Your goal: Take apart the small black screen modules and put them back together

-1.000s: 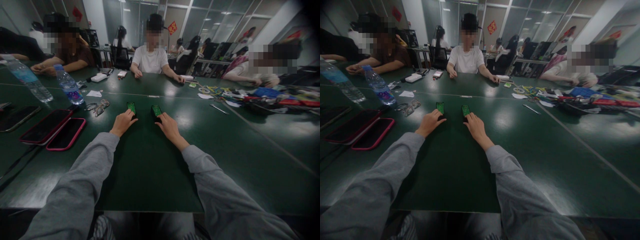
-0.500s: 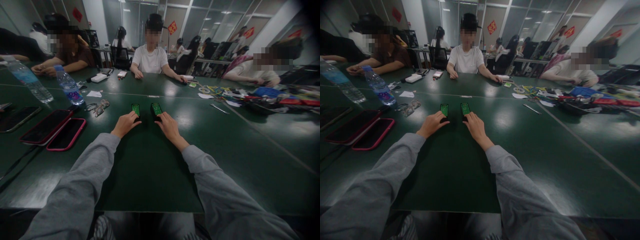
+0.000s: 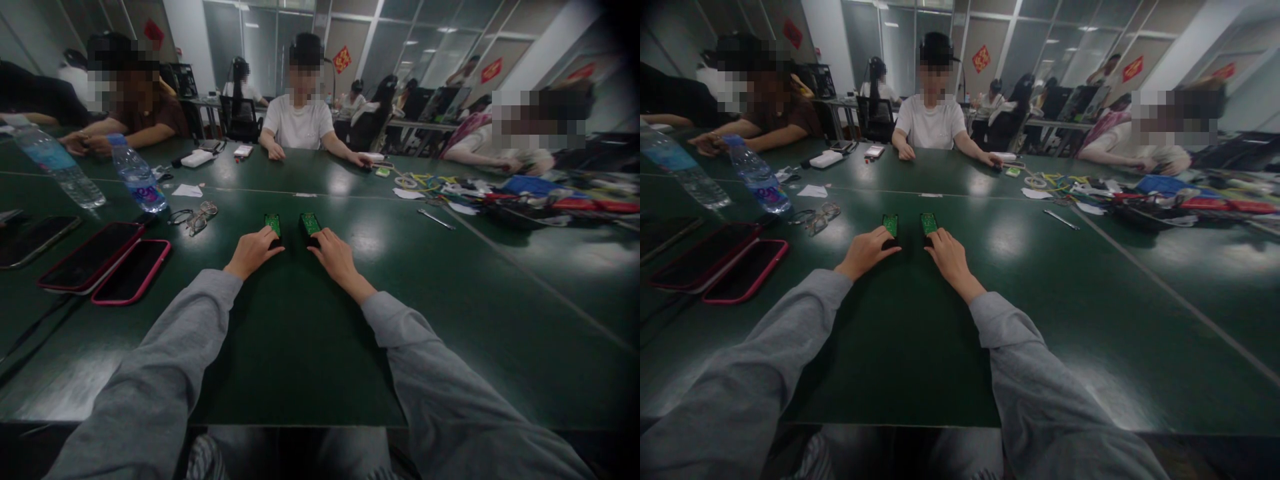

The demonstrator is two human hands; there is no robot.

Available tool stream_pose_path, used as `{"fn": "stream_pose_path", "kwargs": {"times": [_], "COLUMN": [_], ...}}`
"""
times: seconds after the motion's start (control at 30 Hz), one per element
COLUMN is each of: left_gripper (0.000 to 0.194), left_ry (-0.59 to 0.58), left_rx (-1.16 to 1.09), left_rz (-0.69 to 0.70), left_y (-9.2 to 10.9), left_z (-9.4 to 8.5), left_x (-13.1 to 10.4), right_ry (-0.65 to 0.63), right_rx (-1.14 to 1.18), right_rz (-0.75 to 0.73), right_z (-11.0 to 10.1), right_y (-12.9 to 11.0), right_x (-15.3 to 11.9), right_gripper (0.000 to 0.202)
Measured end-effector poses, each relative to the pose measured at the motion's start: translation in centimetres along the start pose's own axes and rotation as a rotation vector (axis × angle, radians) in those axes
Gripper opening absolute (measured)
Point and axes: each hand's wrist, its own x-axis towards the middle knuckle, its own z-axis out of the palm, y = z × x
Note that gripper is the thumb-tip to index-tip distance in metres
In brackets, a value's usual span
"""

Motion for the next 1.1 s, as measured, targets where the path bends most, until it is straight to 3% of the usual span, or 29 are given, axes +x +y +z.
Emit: {"fn": "stream_pose_path", "kwargs": {"times": [0.77,0.93,1.1], "left_gripper": [0.038,0.034,0.03], "left_ry": [0.11,0.294,0.418], "left_rx": [-0.088,-0.233,-0.441], "left_rz": [-0.049,-0.207,-0.382], "left_y": [0.0,-0.1,-2.0], "left_z": [-0.2,-0.1,1.7], "left_x": [-0.1,0.3,0.6], "right_ry": [0.1,0.124,0.146], "right_rx": [0.143,0.143,0.11], "right_rz": [0.044,0.05,0.022], "right_z": [0.3,0.2,-0.8], "right_y": [0.3,0.3,-0.3], "right_x": [0.1,0.1,0.2], "right_gripper": [0.026,0.026,0.025]}}
